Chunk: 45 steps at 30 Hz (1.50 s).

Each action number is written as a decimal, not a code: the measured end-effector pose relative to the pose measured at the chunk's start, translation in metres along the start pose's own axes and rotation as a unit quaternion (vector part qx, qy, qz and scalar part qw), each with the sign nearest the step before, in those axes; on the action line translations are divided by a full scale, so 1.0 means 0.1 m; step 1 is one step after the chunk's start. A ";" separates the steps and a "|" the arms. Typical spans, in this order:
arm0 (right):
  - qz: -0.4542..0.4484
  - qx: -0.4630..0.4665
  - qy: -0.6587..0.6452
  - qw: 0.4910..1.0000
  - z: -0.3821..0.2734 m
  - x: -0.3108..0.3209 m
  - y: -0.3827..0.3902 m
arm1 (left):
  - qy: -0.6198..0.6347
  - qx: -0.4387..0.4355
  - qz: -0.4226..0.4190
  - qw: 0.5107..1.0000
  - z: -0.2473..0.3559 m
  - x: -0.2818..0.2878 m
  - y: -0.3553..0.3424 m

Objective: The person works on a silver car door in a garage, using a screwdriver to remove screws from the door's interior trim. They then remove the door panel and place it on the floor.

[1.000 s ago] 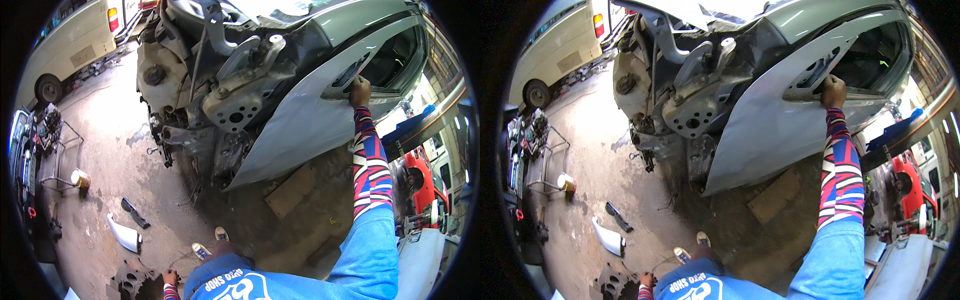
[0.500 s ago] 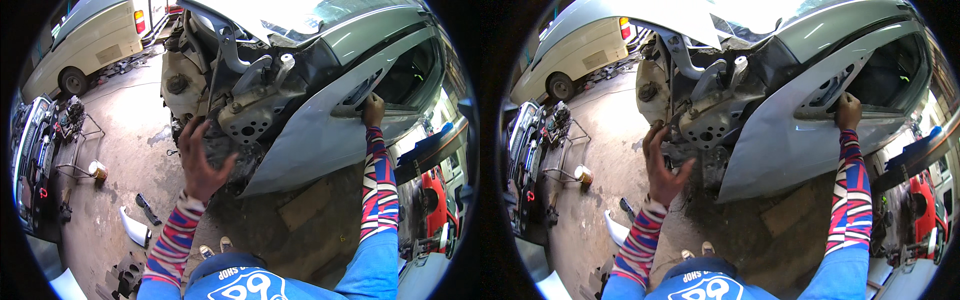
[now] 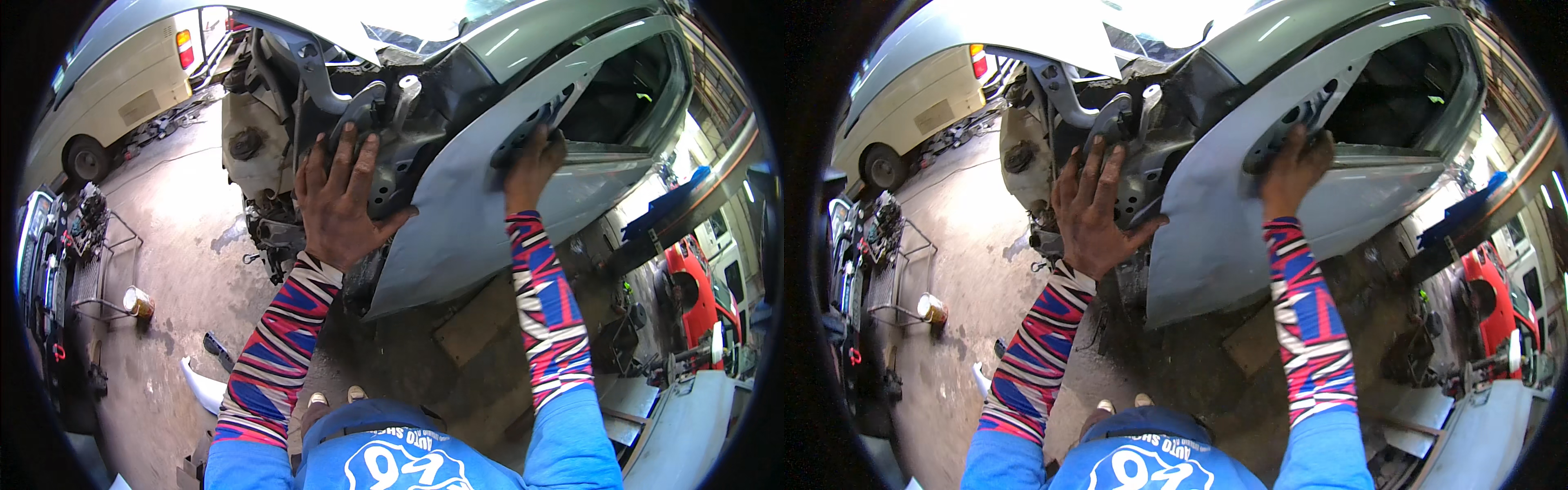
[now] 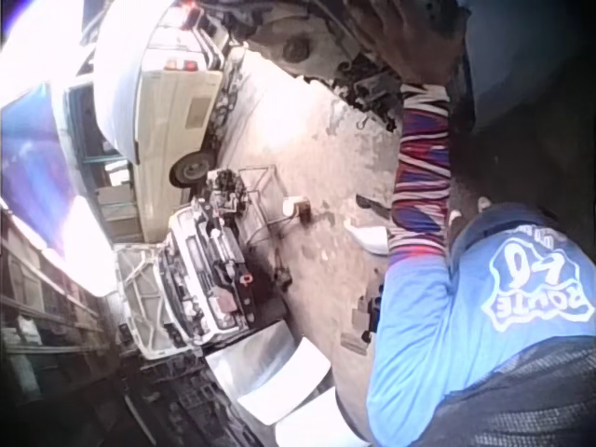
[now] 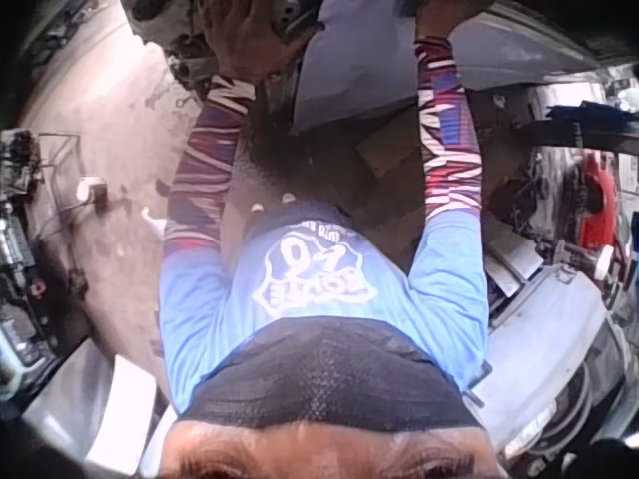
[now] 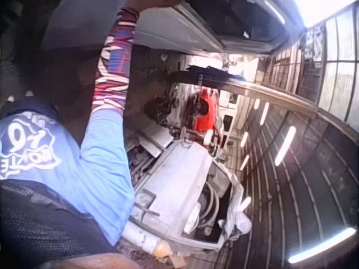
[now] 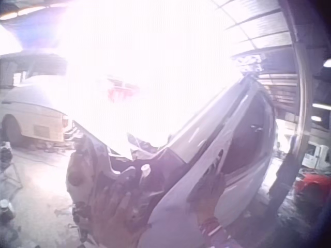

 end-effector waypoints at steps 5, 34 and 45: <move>0.011 -0.155 -0.128 0.980 -0.55 -0.19 0.00 | 0.047 -0.040 -0.027 0.998 -0.16 0.04 0.02; 0.033 0.114 0.140 0.983 -0.52 -0.26 0.61 | 0.108 0.037 0.114 0.987 -0.15 -0.09 0.36; 0.008 0.227 0.148 0.963 -0.19 -0.23 0.70 | 0.049 0.056 0.172 0.982 -0.09 -0.23 0.37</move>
Point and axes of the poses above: each hand's wrist, its own y-axis away from the middle knuckle, its own x-axis out of the back of the hand, z = x × y, the point moved 1 cm from there along -y, towards the middle knuckle, and after that the axes turned 6 degrees about z, right-handed, at the moved point
